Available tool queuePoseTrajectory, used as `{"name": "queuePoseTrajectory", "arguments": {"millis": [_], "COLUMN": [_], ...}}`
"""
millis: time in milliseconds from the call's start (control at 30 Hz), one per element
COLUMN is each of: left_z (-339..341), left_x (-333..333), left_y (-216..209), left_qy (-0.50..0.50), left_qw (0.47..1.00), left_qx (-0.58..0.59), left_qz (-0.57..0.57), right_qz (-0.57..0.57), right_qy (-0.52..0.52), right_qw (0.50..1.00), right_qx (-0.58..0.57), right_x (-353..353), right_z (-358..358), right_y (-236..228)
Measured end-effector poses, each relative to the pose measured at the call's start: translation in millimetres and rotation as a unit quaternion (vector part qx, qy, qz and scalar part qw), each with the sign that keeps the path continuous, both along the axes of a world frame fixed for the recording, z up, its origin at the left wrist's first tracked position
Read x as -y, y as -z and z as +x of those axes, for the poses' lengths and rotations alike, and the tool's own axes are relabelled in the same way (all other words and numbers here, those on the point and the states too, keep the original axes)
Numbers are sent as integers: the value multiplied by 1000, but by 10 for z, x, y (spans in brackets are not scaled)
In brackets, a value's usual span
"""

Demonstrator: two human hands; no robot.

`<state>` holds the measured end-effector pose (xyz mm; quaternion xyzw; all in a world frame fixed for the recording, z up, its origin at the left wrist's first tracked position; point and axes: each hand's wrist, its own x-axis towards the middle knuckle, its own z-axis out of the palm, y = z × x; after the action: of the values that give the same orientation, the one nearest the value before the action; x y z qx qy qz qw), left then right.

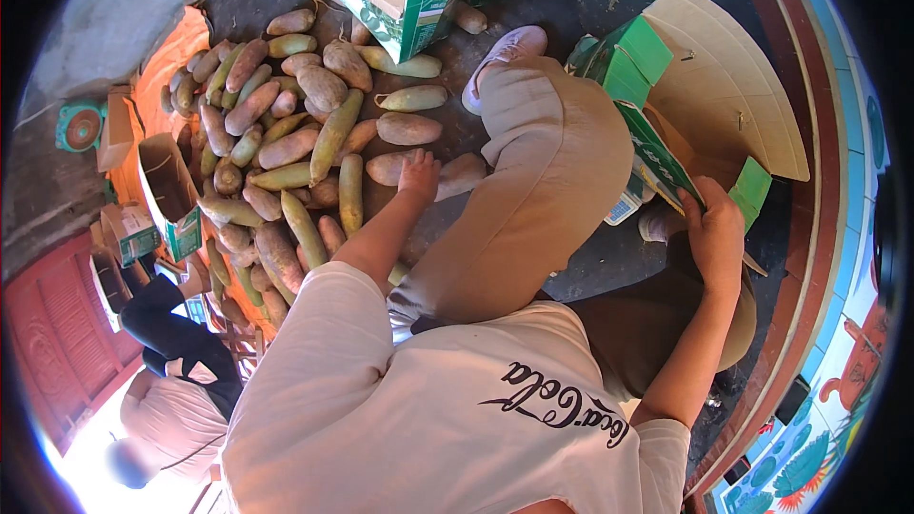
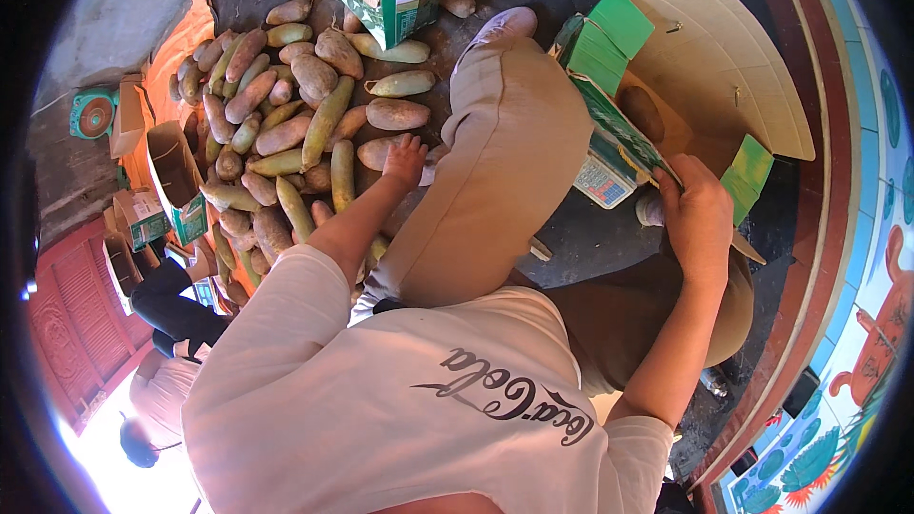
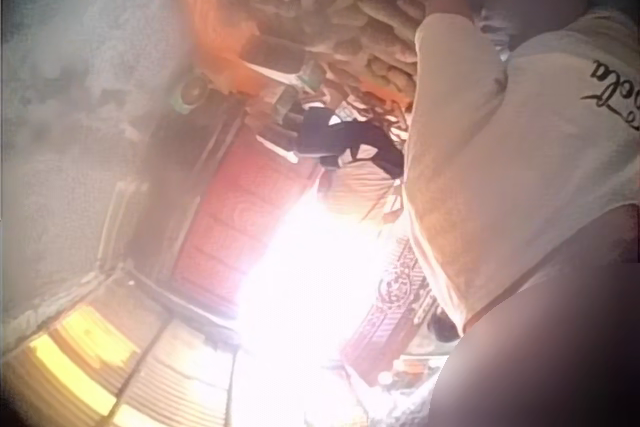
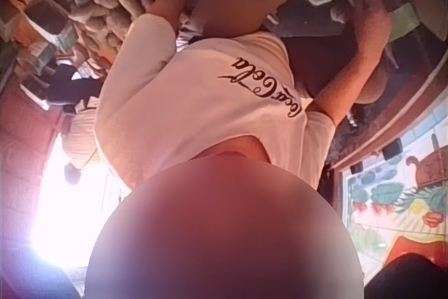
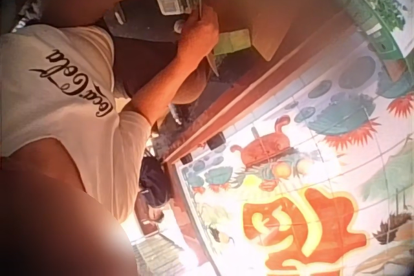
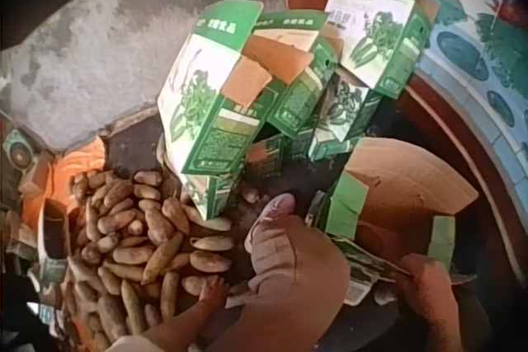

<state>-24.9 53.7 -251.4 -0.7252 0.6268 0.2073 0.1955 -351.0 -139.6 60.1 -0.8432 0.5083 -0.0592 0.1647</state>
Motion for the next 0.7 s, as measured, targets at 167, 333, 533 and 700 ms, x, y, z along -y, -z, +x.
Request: {"name": "queuePoseTrajectory", "arguments": {"millis": [167,333,533,700], "left_z": [123,135,114,230], "left_x": [64,101,-72,-252], "left_y": [141,116,-64,-127], "left_qy": [94,129,76,-63], "left_qw": [994,978,987,997], "left_qx": [60,140,99,26], "left_qz": [18,90,103,30], "right_qz": [8,14,4,-12], "right_qy": [6,9,5,-17], "right_qw": [1000,1000,1000,1000], "right_qx": [-17,0,-2,-14], "right_x": [8,33,12,1], "right_z": [-9,15,18,-21], "right_y": [-6,1,-32,-25]}}
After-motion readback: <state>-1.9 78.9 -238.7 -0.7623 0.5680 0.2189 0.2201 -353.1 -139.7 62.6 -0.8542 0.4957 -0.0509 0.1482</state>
